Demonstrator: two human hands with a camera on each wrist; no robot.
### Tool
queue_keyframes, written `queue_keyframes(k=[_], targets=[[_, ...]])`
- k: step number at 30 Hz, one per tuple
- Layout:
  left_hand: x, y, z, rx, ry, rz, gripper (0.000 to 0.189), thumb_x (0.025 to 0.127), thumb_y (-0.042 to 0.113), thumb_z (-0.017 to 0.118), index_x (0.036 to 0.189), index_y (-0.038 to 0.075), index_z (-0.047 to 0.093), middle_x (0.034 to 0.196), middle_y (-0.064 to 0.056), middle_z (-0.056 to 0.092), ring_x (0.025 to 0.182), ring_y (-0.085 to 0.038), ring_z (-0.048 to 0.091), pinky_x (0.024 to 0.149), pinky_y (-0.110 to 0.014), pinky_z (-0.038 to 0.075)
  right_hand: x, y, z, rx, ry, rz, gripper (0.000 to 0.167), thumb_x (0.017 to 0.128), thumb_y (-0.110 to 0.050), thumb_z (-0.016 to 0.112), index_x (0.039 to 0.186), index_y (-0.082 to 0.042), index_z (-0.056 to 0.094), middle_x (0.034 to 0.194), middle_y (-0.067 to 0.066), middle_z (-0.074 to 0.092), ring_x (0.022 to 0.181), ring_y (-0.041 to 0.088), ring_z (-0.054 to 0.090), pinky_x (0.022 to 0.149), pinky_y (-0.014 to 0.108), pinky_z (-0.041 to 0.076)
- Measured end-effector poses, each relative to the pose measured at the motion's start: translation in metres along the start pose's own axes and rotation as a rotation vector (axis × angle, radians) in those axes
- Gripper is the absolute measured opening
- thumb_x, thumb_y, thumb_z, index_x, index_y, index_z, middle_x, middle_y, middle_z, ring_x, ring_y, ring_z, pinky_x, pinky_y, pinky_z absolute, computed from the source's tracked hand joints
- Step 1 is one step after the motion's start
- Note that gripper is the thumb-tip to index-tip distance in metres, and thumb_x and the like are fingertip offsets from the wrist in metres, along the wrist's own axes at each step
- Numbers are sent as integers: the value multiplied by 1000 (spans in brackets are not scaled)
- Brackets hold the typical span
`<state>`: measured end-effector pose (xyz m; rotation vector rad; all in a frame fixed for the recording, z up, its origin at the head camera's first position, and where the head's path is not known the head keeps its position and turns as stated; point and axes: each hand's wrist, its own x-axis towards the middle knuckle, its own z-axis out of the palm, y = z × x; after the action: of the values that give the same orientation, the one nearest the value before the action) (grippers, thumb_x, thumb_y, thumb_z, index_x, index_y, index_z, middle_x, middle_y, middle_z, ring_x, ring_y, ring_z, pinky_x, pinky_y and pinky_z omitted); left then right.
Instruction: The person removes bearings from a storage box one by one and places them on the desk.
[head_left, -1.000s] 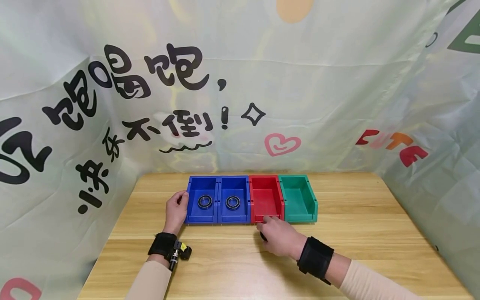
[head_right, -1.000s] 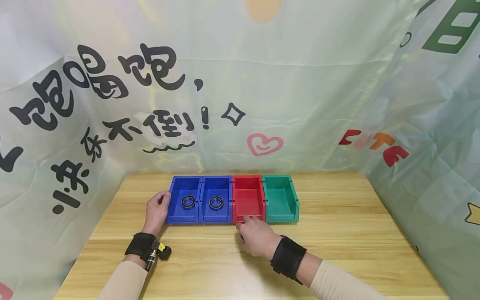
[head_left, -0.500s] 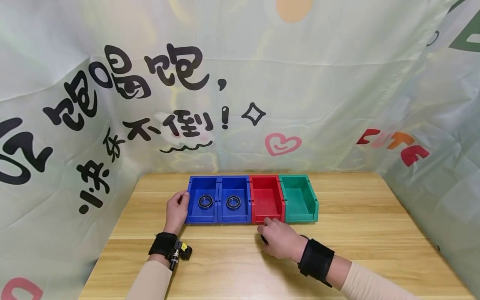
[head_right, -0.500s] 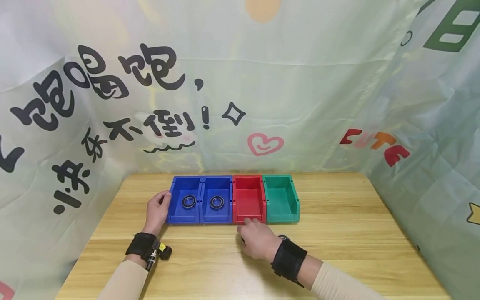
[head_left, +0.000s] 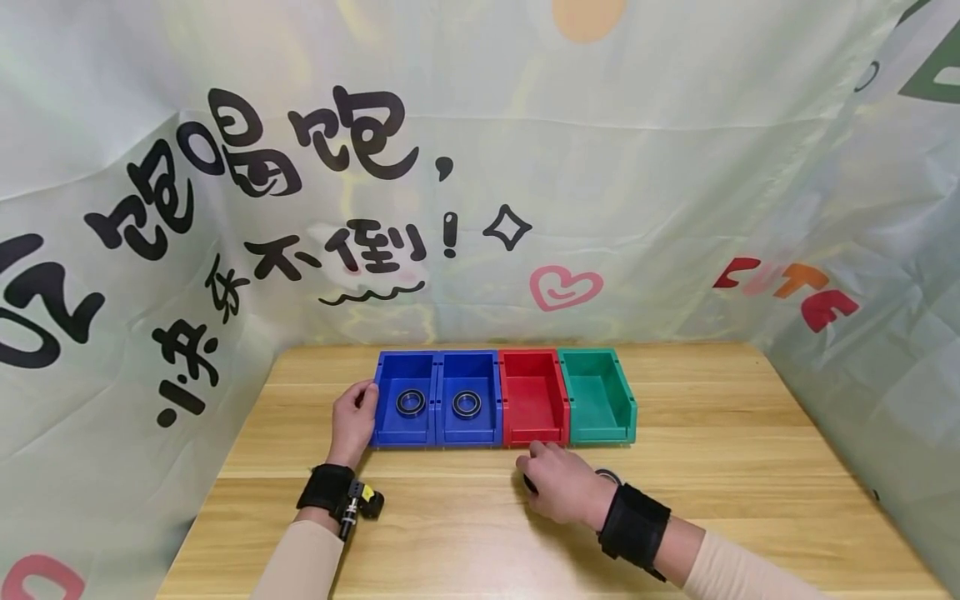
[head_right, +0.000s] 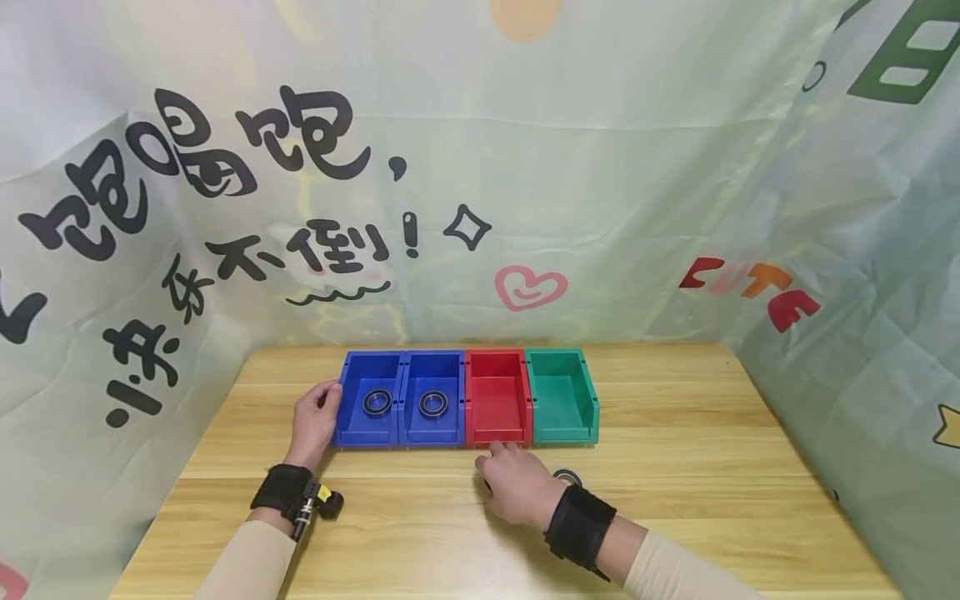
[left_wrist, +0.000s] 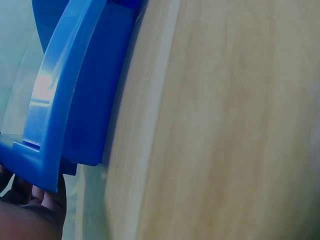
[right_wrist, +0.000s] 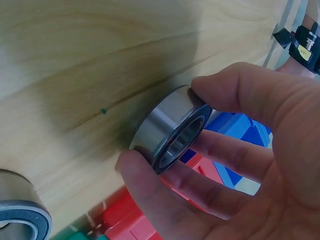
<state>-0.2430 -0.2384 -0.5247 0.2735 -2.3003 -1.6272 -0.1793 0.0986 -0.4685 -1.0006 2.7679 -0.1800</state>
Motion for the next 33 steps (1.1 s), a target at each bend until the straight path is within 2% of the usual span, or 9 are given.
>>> queue_keyframes(k=[11, 26, 33], targets=[[-1, 2, 0, 13, -2, 2, 38, 100, 32, 49, 120, 2, 63, 108, -16, 62, 91, -24, 53, 80, -35, 42, -1, 2, 6, -3, -15, 4, 32, 71, -21, 81, 98, -10, 67, 80, 0, 49, 70, 15, 46, 60, 28, 43], [0, 1, 1, 7, 9, 1, 36, 100, 31, 50, 118, 3, 64, 106, -15, 63, 89, -24, 52, 78, -33, 42, -3, 1, 8, -1, -15, 2, 31, 73, -22, 81, 99, -11, 68, 80, 0, 49, 71, 15, 46, 60, 28, 43], [-1, 3, 1, 3, 6, 6, 36, 100, 30, 50, 119, 2, 63, 108, -16, 62, 90, -25, 52, 80, -36, 42, -3, 2, 10, -14, 12, -16, 28, 73, -22, 81, 95, -11, 67, 78, 0, 48, 70, 14, 45, 59, 27, 42]])
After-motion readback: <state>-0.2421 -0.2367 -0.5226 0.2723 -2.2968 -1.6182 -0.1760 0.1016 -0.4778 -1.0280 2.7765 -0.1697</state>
